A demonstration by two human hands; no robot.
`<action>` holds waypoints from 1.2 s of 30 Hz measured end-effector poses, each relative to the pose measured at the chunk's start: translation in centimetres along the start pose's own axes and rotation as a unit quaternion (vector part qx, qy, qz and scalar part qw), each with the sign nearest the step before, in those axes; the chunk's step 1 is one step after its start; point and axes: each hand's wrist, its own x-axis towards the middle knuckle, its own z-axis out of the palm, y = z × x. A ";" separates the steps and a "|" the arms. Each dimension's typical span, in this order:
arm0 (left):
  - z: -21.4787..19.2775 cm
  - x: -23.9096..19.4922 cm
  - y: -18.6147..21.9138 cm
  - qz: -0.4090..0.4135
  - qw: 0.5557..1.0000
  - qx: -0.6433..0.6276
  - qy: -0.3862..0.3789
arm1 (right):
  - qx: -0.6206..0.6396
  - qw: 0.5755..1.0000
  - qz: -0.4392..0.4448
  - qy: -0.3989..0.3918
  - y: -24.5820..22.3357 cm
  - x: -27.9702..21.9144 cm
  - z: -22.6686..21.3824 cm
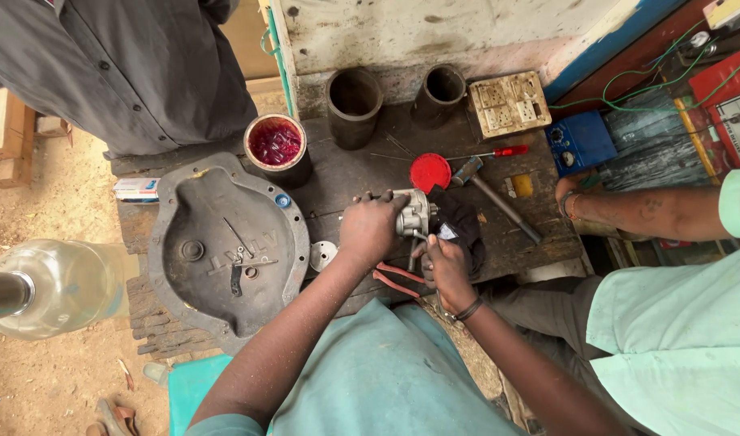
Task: The person works on a starter motor at a wooden workbench. They pick up the starter, handle and turn its components by hand, use a spanner to loosen and tighten bolts on the housing, and use pliers on parts, repositioning the unit repeatedly while working on it.
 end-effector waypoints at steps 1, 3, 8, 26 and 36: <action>-0.1 0.1 0.0 -0.009 1.000 0.000 -0.007 | -0.008 1.000 0.025 0.011 -0.7 0.1 0.0; -0.1 0.1 0.0 -0.018 1.000 0.000 -0.013 | -0.017 0.998 0.051 0.021 -2.1 0.9 -0.6; 0.3 0.2 0.0 -0.013 1.000 -0.014 0.004 | 0.094 0.940 0.322 -0.069 -3.5 3.2 -3.4; -1.0 0.1 0.4 -0.015 0.999 -0.010 -0.029 | 0.050 0.996 -0.051 -0.050 4.7 3.4 -2.1; -0.6 0.3 0.1 -0.020 0.999 -0.011 -0.026 | 0.021 0.985 -0.169 0.020 4.5 2.5 -0.2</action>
